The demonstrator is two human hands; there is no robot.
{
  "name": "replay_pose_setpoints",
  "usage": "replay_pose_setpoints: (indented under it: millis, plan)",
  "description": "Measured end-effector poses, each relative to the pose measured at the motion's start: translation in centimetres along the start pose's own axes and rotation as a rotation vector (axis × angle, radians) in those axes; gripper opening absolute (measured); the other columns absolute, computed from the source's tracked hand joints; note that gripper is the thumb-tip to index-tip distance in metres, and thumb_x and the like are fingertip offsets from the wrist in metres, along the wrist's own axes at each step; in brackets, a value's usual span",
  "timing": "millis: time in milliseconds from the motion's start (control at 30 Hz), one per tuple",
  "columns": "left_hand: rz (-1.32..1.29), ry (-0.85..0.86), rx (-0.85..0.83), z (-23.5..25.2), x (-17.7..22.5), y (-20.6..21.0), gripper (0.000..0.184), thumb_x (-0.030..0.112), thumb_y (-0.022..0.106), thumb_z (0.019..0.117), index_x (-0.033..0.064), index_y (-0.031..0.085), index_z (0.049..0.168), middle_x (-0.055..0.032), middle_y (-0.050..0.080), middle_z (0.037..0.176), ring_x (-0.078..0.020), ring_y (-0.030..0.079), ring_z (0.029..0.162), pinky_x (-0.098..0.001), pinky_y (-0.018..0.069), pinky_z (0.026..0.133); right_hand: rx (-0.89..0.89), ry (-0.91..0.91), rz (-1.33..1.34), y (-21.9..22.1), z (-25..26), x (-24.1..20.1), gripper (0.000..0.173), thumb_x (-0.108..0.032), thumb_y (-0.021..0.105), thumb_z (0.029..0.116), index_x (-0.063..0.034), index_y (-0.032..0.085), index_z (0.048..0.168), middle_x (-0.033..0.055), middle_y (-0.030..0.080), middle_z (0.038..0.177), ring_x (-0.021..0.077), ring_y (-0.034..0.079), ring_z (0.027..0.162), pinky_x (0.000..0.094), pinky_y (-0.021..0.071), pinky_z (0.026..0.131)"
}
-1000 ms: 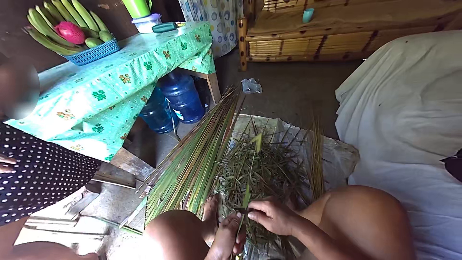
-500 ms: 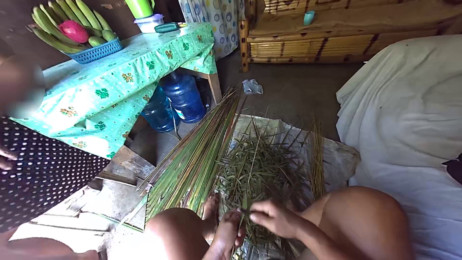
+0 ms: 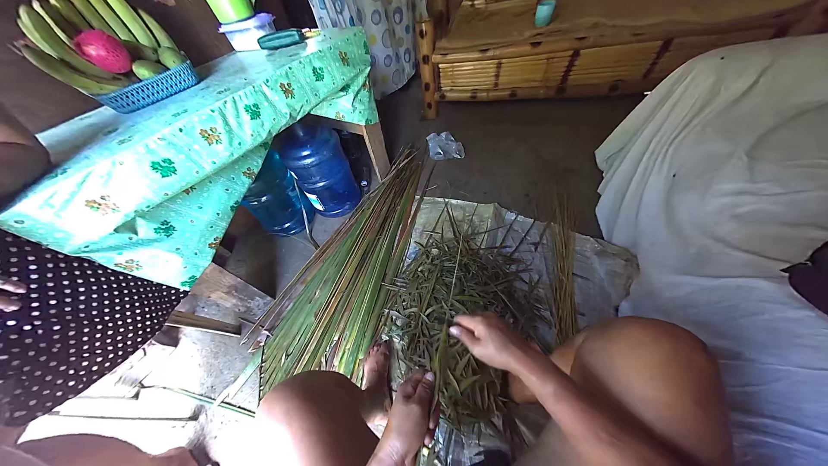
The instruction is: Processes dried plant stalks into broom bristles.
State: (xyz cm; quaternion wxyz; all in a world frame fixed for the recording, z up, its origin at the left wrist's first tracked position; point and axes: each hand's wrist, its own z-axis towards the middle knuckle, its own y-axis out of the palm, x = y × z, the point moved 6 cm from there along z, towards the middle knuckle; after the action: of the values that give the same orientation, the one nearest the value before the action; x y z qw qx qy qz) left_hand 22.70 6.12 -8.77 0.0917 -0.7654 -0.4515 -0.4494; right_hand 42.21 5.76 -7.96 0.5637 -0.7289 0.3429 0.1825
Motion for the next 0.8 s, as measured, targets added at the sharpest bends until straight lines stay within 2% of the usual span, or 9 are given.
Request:
replay_pose_setpoints:
  millis: [100, 233, 333, 367, 433, 533, 600, 700, 800]
  plan:
    - [0.047, 0.016, -0.036, -0.3, -0.3, 0.0, 0.028, 0.015, 0.031, 0.1113, 0.009, 0.053, 0.094, 0.0051, 0.043, 0.052, -0.0019, 0.039, 0.038, -0.0154, 0.0349, 0.037, 0.06, 0.122, 0.091, -2.0, 0.5, 2.2, 0.039, -0.033, 0.046, 0.1092, -0.0009, 0.069, 0.109, 0.018, 0.067, 0.096, 0.0316, 0.065, 0.093, 0.0531, 0.0491, 0.086]
    - [0.108, 0.034, -0.056, -0.4, 0.0, 0.0, 0.028, 0.015, 0.034, 0.11, 0.0099, 0.054, 0.092, 0.005, 0.044, 0.052, -0.0022, 0.04, 0.038, -0.0163, 0.0362, 0.037, 0.106, 0.15, 0.115, -1.8, 0.4, 2.2, 0.039, -0.032, 0.046, 0.1094, -0.0015, 0.07, 0.11, 0.017, 0.068, 0.098, 0.0296, 0.065, 0.095, 0.0504, 0.049, 0.088]
    - [0.144, 0.04, -0.07, -1.3, -0.2, 0.0, 0.027, 0.015, 0.034, 0.1095, 0.0107, 0.054, 0.092, 0.0052, 0.045, 0.052, -0.0021, 0.04, 0.038, -0.0165, 0.0361, 0.037, 0.163, 0.192, 0.172, -2.2, 0.6, 3.6, 0.039, -0.03, 0.045, 0.1095, -0.001, 0.07, 0.117, 0.0187, 0.069, 0.104, 0.0302, 0.066, 0.1, 0.0518, 0.0491, 0.092]
    - [0.149, 0.047, -0.074, -1.7, -0.2, -0.1, 0.027, 0.015, 0.034, 0.1094, 0.0112, 0.054, 0.092, 0.0057, 0.045, 0.052, -0.0017, 0.04, 0.038, -0.0161, 0.0356, 0.037, 0.212, 0.211, 0.203, -2.8, 0.8, 4.4, 0.038, -0.029, 0.046, 0.1094, -0.001, 0.07, 0.117, 0.0182, 0.07, 0.101, 0.0292, 0.066, 0.096, 0.0511, 0.05, 0.09]
    - [0.147, 0.067, -0.076, -2.5, -0.2, -0.6, 0.027, 0.014, 0.034, 0.1087, 0.0117, 0.054, 0.092, 0.0068, 0.046, 0.053, -0.0009, 0.04, 0.038, -0.0158, 0.0363, 0.038, 0.31, 0.235, 0.308, -3.5, 1.1, 6.0, 0.035, -0.026, 0.046, 0.1096, -0.0015, 0.07, 0.115, 0.0101, 0.062, 0.084, 0.0185, 0.057, 0.072, 0.0396, 0.0489, 0.073]
    - [0.143, 0.068, -0.063, -3.3, -0.6, -1.5, 0.027, 0.013, 0.033, 0.1089, 0.0119, 0.054, 0.092, 0.0067, 0.048, 0.054, -0.0006, 0.042, 0.039, -0.0154, 0.0366, 0.038, 0.394, 0.277, 0.586, -3.4, 0.8, 5.9, 0.032, -0.022, 0.046, 0.1102, 0.0003, 0.067, 0.119, -0.0003, 0.051, 0.065, 0.0058, 0.046, 0.051, 0.0222, 0.0406, 0.05]
    - [0.148, 0.061, -0.035, -3.2, -0.6, -1.6, 0.028, 0.014, 0.033, 0.1099, 0.0107, 0.055, 0.092, 0.0057, 0.049, 0.054, -0.0014, 0.043, 0.039, -0.0159, 0.0379, 0.038, 0.339, 0.313, 0.808, -2.3, -0.1, 3.9, 0.033, -0.023, 0.043, 0.1114, -0.0007, 0.063, 0.127, -0.0016, 0.051, 0.062, 0.0055, 0.046, 0.046, 0.0202, 0.0393, 0.044]
    - [0.163, 0.035, -0.02, -2.6, -0.3, -1.1, 0.028, 0.017, 0.034, 0.1111, 0.0074, 0.055, 0.096, 0.0025, 0.051, 0.056, -0.004, 0.046, 0.04, -0.0179, 0.0417, 0.039, 0.075, 0.298, 1.052, 0.7, -2.0, 0.5, 0.037, -0.026, 0.038, 0.1117, -0.0044, 0.058, 0.134, -0.0015, 0.054, 0.065, 0.0065, 0.048, 0.047, 0.0206, 0.0407, 0.043]
    - [0.145, 0.008, -0.037, -1.9, -0.1, -0.4, 0.028, 0.019, 0.033, 0.1118, 0.0062, 0.056, 0.102, -0.0007, 0.056, 0.06, -0.0077, 0.053, 0.043, -0.0217, 0.0488, 0.042, -0.202, 0.211, 1.101, 3.3, -3.2, -1.4, 0.038, -0.029, 0.036, 0.1095, -0.0076, 0.059, 0.13, -0.0029, 0.055, 0.065, 0.0043, 0.048, 0.047, 0.0186, 0.0398, 0.043]
